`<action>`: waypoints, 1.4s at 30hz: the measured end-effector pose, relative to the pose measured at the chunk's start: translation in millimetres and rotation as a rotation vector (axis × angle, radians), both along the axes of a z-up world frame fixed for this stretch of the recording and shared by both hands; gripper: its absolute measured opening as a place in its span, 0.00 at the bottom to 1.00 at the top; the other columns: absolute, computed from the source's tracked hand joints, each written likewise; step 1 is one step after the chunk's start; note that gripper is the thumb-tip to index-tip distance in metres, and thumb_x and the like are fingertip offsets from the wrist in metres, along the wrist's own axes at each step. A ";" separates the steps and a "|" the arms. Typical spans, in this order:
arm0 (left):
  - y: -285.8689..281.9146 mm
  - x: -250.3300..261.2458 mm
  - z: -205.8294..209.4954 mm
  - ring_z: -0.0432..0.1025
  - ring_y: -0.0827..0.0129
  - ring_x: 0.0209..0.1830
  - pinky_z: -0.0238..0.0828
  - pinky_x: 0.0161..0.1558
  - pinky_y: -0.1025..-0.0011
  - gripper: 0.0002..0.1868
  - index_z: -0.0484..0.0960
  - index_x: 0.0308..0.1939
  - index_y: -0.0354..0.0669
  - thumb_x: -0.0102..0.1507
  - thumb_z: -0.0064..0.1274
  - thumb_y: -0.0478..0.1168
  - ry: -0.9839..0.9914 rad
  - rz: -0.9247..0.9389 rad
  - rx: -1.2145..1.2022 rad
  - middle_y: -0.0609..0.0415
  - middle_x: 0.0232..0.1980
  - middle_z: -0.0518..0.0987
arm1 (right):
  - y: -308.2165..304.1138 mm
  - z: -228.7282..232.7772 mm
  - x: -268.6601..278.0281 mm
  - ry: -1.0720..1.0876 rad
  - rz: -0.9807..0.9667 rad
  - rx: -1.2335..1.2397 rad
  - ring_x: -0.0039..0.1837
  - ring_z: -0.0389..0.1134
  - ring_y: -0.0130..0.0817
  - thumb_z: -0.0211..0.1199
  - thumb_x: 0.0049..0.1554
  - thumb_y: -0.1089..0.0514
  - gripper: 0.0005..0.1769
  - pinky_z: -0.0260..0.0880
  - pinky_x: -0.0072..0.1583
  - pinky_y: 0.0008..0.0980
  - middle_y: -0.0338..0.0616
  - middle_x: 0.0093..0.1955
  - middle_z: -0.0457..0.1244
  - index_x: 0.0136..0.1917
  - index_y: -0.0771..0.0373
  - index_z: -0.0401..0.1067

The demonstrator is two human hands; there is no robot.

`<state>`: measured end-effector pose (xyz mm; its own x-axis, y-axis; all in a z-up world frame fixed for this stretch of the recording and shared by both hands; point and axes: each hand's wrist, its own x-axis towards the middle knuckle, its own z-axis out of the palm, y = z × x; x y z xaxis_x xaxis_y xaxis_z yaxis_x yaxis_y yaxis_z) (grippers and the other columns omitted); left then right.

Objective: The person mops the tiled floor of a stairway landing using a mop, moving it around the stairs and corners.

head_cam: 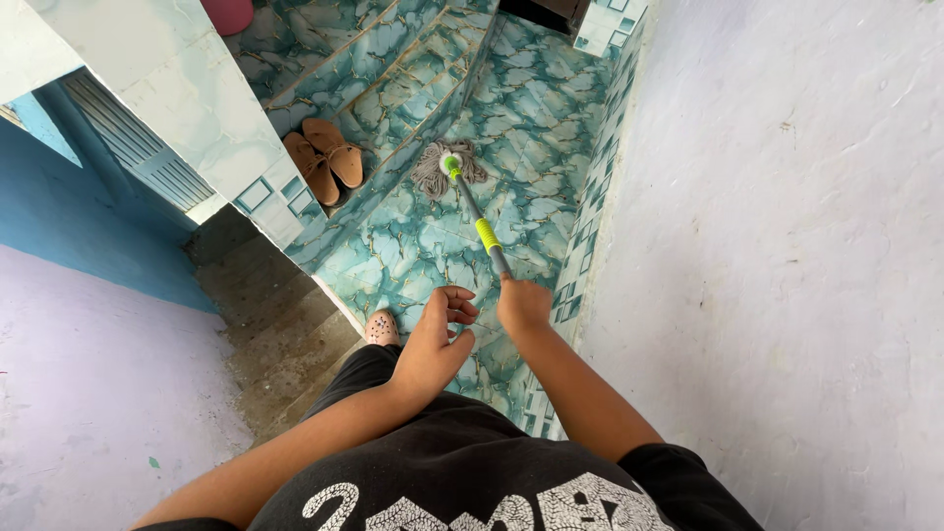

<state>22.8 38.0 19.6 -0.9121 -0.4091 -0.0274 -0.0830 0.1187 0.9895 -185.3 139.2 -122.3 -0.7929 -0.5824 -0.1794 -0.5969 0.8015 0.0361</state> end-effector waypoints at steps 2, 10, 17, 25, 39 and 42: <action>-2.1 0.1 3.0 0.73 0.69 0.55 0.69 0.52 0.66 0.25 0.65 0.60 0.43 0.58 0.49 0.32 0.008 -0.006 -0.016 0.54 0.53 0.76 | 8.7 -21.7 -26.2 0.000 -0.011 0.008 0.47 0.75 0.45 0.53 0.62 0.56 0.22 0.73 0.47 0.45 0.44 0.43 0.71 0.70 0.47 0.69; 3.5 2.3 -1.7 0.74 0.68 0.55 0.69 0.51 0.66 0.25 0.65 0.60 0.43 0.59 0.49 0.31 0.020 -0.031 -0.014 0.54 0.53 0.76 | 74.0 -5.1 -2.1 -0.300 -0.171 0.098 0.56 0.73 0.45 0.47 0.63 0.60 0.38 0.72 0.56 0.46 0.46 0.54 0.70 0.83 0.34 0.46; 38.1 -18.4 -1.7 0.73 0.68 0.54 0.72 0.47 0.69 0.26 0.65 0.61 0.43 0.59 0.49 0.30 0.112 -0.140 0.022 0.52 0.54 0.73 | 68.6 146.4 53.3 -0.373 -0.189 0.141 0.55 0.72 0.45 0.54 0.56 0.60 0.42 0.72 0.55 0.46 0.44 0.54 0.69 0.81 0.39 0.50; 43.2 -26.3 -12.2 0.75 0.68 0.52 0.73 0.45 0.70 0.27 0.64 0.62 0.43 0.58 0.50 0.30 0.111 -0.209 0.046 0.52 0.53 0.74 | 94.8 223.8 104.4 -0.349 -0.099 0.278 0.50 0.73 0.42 0.56 0.54 0.63 0.38 0.73 0.51 0.43 0.44 0.45 0.70 0.76 0.39 0.63; 14.6 -33.4 -24.5 0.75 0.69 0.49 0.73 0.42 0.71 0.25 0.65 0.61 0.41 0.60 0.51 0.30 0.058 -0.177 0.100 0.52 0.51 0.75 | 30.3 23.2 54.0 -0.233 0.091 0.014 0.52 0.73 0.44 0.60 0.58 0.44 0.16 0.72 0.49 0.44 0.39 0.44 0.71 0.52 0.53 0.77; -7.1 -25.1 -28.4 0.74 0.69 0.51 0.74 0.45 0.72 0.26 0.64 0.61 0.41 0.59 0.49 0.28 0.102 -0.154 0.119 0.52 0.53 0.74 | 8.4 -14.2 18.0 -0.167 0.072 0.052 0.50 0.74 0.45 0.58 0.58 0.48 0.23 0.73 0.48 0.44 0.43 0.44 0.71 0.65 0.52 0.68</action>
